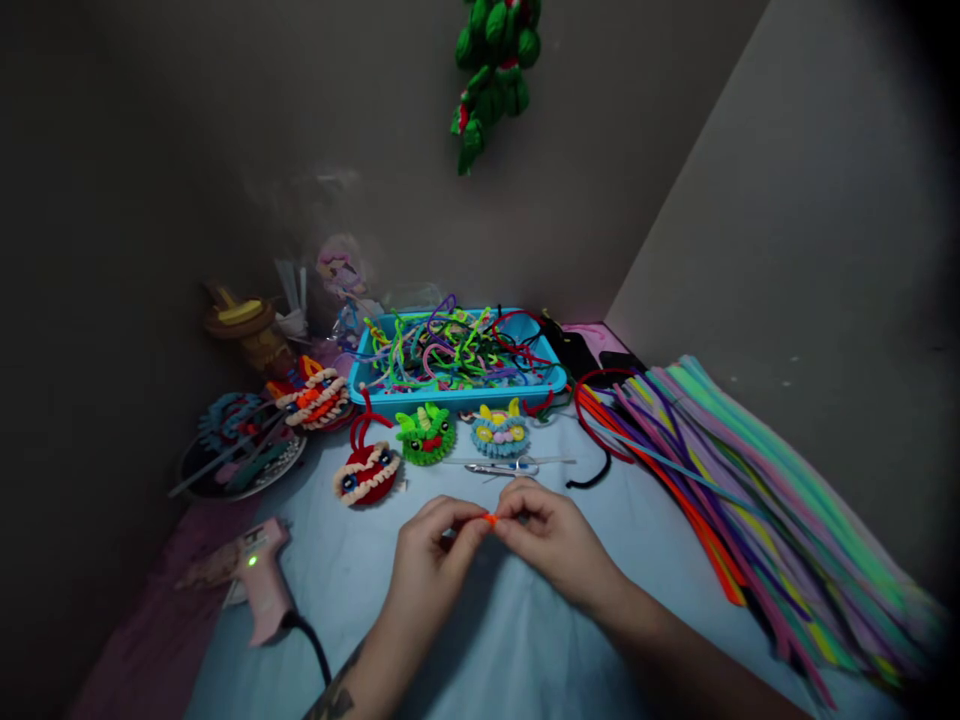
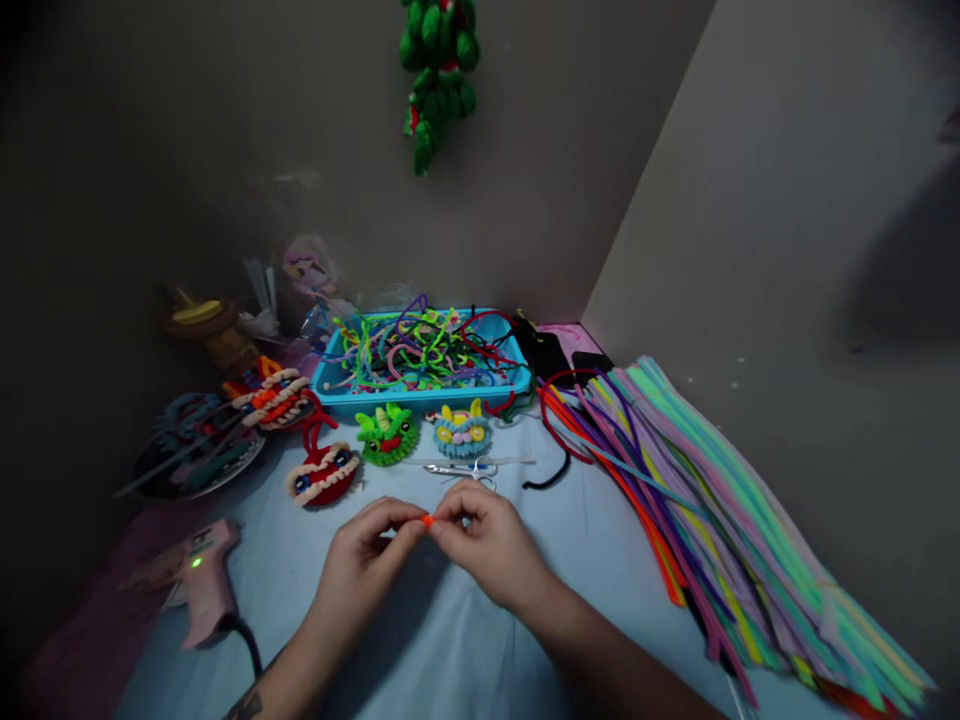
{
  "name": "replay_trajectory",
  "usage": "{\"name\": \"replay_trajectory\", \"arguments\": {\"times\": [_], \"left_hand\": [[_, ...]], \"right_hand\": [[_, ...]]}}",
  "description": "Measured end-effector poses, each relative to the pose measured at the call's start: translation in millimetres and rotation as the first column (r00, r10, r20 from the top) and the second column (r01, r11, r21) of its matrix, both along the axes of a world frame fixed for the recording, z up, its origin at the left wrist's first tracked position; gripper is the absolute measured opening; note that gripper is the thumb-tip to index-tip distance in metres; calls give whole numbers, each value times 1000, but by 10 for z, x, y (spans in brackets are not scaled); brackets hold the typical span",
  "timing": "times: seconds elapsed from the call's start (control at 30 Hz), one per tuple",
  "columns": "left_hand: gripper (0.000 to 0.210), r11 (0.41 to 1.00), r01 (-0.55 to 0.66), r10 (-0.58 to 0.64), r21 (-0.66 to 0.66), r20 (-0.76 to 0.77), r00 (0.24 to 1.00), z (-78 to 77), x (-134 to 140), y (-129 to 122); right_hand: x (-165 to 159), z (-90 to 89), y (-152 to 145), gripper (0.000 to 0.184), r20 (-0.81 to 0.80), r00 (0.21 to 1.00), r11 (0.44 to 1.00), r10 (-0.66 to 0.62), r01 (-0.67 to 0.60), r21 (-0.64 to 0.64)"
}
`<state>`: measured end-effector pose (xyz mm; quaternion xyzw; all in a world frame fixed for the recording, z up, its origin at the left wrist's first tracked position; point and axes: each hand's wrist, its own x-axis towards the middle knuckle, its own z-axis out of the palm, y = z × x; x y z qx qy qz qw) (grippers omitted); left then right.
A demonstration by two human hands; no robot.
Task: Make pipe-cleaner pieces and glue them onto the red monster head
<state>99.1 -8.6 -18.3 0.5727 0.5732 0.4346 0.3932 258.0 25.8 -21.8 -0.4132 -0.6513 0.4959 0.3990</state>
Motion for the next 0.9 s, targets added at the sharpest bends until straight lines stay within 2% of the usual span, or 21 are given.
{"name": "replay_trajectory", "arguments": {"times": [0.1,0.2,0.37,0.47,0.57,0.7,0.77,0.9], "left_hand": [[17,1000,-14,14,-14,-16,1000,23,0,1],[17,1000,-19,18,-16,-43,999,50,16,-3],[17,998,-23,24,-64,15,1000,36,76,-38],[17,995,-26,34,-98,86,996,17,111,-54],[18,989,-41,65,-143,170,983,14,126,-50],[21,972,-124,167,-198,221,961,20,113,-43],[19,971,-170,204,-169,215,955,25,96,-50],[14,971,-221,235,-94,175,956,44,49,-57]], "right_hand": [[11,-1,0,10,62,997,996,-56,52,69],[21,-28,-21,9,140,982,973,-123,92,212],[-5,-116,-76,10,205,949,863,-239,111,493],[-40,-142,-106,12,211,928,800,-306,130,585],[-72,-135,-135,13,182,934,789,-308,144,597],[-100,-105,-181,14,106,961,855,-254,172,489],[-105,-98,-205,20,86,977,879,-195,135,458],[-97,-103,-228,35,57,996,887,-63,29,460]]}}
